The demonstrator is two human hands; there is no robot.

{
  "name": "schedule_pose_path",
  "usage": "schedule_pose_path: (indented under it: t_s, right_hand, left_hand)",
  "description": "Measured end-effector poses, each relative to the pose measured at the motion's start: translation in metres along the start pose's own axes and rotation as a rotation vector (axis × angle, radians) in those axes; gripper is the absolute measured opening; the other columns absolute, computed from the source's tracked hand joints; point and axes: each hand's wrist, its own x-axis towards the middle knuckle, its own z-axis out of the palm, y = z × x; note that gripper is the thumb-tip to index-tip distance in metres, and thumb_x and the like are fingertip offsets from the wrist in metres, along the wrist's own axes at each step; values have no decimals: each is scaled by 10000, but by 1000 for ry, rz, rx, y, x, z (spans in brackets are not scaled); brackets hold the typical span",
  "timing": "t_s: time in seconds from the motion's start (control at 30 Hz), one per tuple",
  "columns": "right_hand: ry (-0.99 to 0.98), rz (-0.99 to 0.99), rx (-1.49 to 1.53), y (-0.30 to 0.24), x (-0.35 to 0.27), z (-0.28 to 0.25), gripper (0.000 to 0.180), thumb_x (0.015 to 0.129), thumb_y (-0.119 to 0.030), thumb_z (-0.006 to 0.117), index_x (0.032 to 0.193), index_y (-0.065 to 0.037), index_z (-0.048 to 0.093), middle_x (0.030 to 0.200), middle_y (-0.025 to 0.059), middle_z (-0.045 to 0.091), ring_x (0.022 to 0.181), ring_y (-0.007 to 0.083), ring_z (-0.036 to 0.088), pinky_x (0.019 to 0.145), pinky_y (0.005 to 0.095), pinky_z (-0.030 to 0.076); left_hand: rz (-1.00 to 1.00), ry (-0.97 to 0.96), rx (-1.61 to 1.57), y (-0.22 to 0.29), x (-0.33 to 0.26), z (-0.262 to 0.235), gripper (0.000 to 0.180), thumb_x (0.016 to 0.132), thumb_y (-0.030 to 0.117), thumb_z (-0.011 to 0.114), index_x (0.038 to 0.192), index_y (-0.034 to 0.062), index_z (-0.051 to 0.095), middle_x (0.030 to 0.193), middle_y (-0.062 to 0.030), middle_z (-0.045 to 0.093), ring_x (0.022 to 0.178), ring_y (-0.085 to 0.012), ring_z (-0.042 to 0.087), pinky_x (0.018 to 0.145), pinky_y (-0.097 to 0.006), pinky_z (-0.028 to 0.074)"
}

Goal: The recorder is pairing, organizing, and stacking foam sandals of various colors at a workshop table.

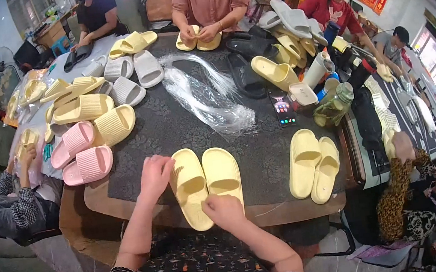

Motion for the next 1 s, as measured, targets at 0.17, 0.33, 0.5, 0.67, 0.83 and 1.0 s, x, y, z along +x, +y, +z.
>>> schedule_pose_path:
  t_s: [0.17, 0.33, 0.5, 0.67, 0.83, 1.0]
  right_hand:
    - [105, -48, -20, -9, 16, 3, 266, 857, -266, 626, 695, -56, 656, 645, 130, 649, 604, 321, 652, 589, 435, 524]
    - [-94, 1, -74, 4, -11, -24, 245, 825, -303, 649, 720, -85, 691, 651, 113, 659, 627, 303, 667, 596, 410, 537]
    - [-234, 82, -71, 22, -37, -36, 242, 810, -321, 647, 715, -107, 710, 673, 103, 667, 665, 307, 668, 632, 423, 532]
    - [-169, 93, 25, 15, -33, -20, 251, 814, -301, 656, 690, -85, 683, 630, 113, 645, 606, 318, 652, 592, 415, 527]
    - [176, -86, -46, 0, 7, 18, 272, 862, -255, 630, 673, -61, 618, 580, 141, 613, 517, 333, 620, 504, 438, 500]
    - [234, -152, -248, -13, 35, 39, 271, 910, -262, 587, 705, -86, 568, 546, 138, 597, 480, 336, 611, 445, 455, 482]
  left_hand:
    - [31, -197, 230, -2, 13, -1, 307, 963, 261, 476, 926, 37, 682, 880, -159, 668, 897, -337, 599, 839, -437, 426]
    - [-30, -228, 99, 0, 12, -18, 325, 976, 241, 428, 956, 37, 680, 913, -158, 684, 906, -340, 615, 848, -440, 428]
    - [-71, -178, 14, -14, 8, -14, 315, 944, 262, 510, 912, 10, 697, 906, -144, 669, 910, -339, 589, 859, -416, 442]
    - [-83, -138, -7, -6, 11, -9, 319, 927, 284, 559, 872, 20, 729, 878, -171, 668, 872, -366, 591, 863, -441, 440]
    - [-39, -316, 248, 1, 22, 3, 467, 952, 398, 504, 836, 10, 737, 887, -190, 658, 906, -387, 559, 863, -448, 446]
    - [28, -318, 231, -1, 27, 27, 363, 893, 363, 599, 875, 28, 736, 845, -195, 664, 845, -369, 596, 830, -444, 459]
